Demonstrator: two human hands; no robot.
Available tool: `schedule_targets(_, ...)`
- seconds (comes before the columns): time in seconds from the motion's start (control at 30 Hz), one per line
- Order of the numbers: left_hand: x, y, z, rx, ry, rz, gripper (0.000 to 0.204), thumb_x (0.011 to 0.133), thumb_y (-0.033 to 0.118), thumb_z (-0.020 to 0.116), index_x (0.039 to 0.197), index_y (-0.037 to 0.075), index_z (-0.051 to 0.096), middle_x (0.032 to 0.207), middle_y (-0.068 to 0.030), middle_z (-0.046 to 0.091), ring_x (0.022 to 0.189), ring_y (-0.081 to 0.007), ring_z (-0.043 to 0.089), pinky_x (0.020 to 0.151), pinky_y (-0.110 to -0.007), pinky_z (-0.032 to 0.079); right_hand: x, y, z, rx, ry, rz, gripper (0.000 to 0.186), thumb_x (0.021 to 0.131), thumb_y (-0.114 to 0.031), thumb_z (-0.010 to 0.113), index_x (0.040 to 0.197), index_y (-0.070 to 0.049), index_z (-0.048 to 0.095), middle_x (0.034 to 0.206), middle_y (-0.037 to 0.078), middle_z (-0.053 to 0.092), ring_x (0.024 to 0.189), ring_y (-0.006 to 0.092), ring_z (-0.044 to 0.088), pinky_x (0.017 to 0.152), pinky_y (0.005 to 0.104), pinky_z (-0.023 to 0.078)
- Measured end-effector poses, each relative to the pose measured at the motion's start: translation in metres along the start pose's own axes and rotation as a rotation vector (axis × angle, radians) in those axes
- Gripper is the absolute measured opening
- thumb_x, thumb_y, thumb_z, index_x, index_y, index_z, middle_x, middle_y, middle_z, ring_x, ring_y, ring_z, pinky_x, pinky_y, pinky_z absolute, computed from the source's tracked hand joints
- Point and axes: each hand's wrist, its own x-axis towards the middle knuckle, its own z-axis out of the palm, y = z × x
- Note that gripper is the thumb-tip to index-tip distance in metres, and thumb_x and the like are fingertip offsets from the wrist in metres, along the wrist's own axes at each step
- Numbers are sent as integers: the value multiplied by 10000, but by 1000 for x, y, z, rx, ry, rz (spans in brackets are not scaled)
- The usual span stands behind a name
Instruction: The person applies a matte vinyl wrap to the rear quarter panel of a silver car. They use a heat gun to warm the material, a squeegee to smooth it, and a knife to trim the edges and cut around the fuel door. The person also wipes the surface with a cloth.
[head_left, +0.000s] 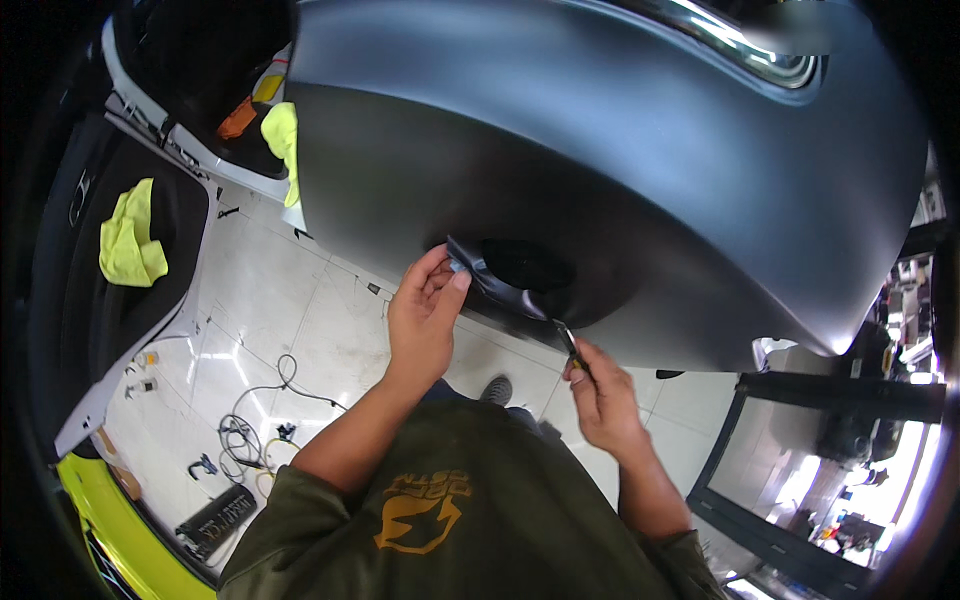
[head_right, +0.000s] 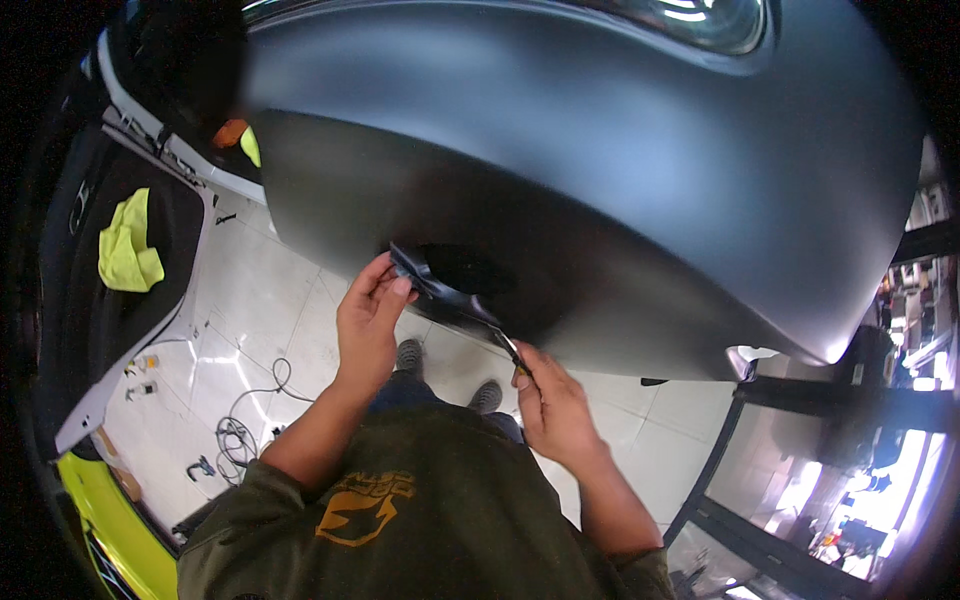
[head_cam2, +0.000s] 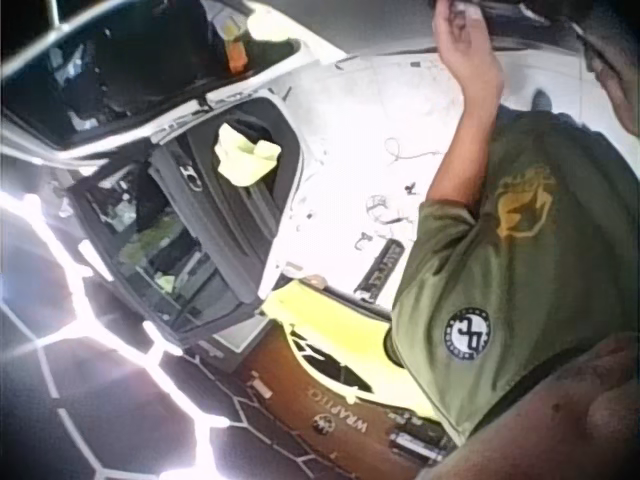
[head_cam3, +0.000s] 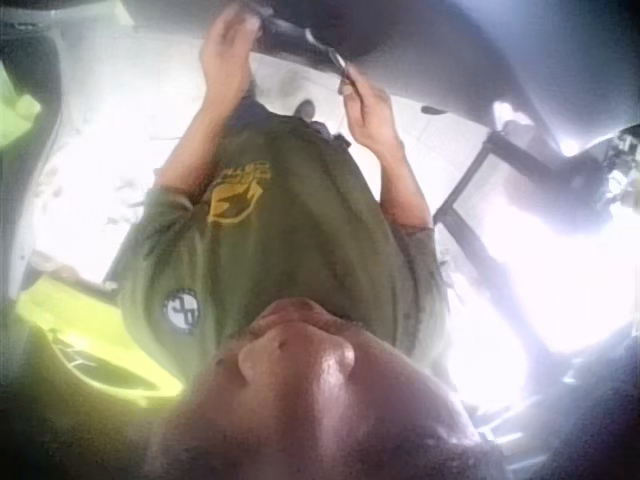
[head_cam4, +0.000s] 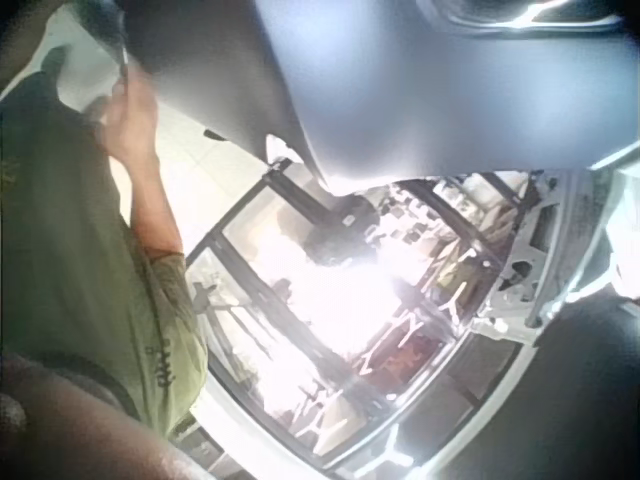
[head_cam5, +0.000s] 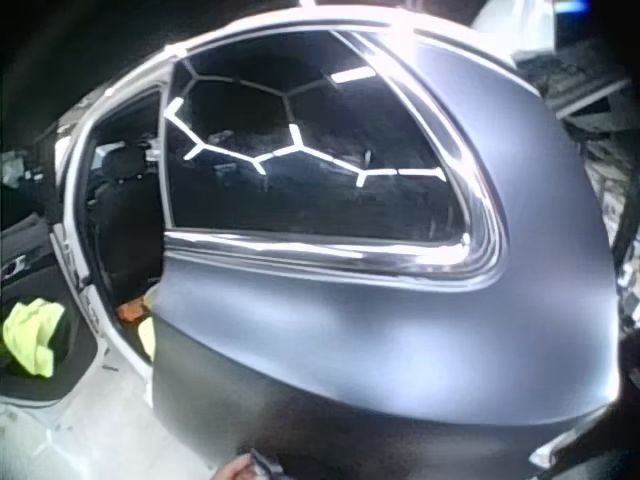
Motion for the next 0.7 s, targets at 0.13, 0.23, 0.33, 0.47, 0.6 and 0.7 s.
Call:
schedule_targets(0.13,7,-5,5,74,95,91,307,910,71,666,1178,-46,572,976,-43,569,885,-111,565,800,-243,474,28,-48,-43,-244,50,-336,294,931,-52,549,1219,-2,579,870,172,606,758,331,622,707,373,502)
schedule_targets(0.23,12,-9,7,329,148,326,208,895,51,665,1077,-34,609,893,-51,580,806,-115,569,739,-250,470,41,-77,-61,-339,48,-364,267,932,-63,575,1190,1,593,876,177,611,731,324,616,684,364,497)
schedule_targets(0.33,12,-3,13,384,141,458,119,889,16,645,995,-26,611,857,-63,575,764,-122,554,705,-250,450,53,-85,-60,-323,99,-391,258,933,-63,578,1183,2,591,887,180,613,727,320,609,684,355,492)
schedule_targets(0.47,11,2,10,445,119,572,94,867,-14,629,955,-32,602,810,-105,577,708,-175,566,661,-291,459,67,-108,-66,-444,115,-377,252,912,-22,559,1162,-1,575,844,173,571,703,331,573,664,355,475)
schedule_targets(0.6,15,0,11,524,73,731,114,833,-42,628,942,-17,607,803,-114,580,703,-228,577,647,-322,468,83,-130,-72,-604,109,-528,241,910,-13,556,1151,-25,575,816,168,540,697,347,551,646,387,453)
schedule_targets(0.7,12,7,30,510,27,857,122,804,-72,622,902,-2,605,792,-119,578,704,-267,583,642,-338,471,91,-141,-70,-654,105,-525,250,910,-22,565,1160,-37,579,793,156,524,688,342,540,636,401,442)
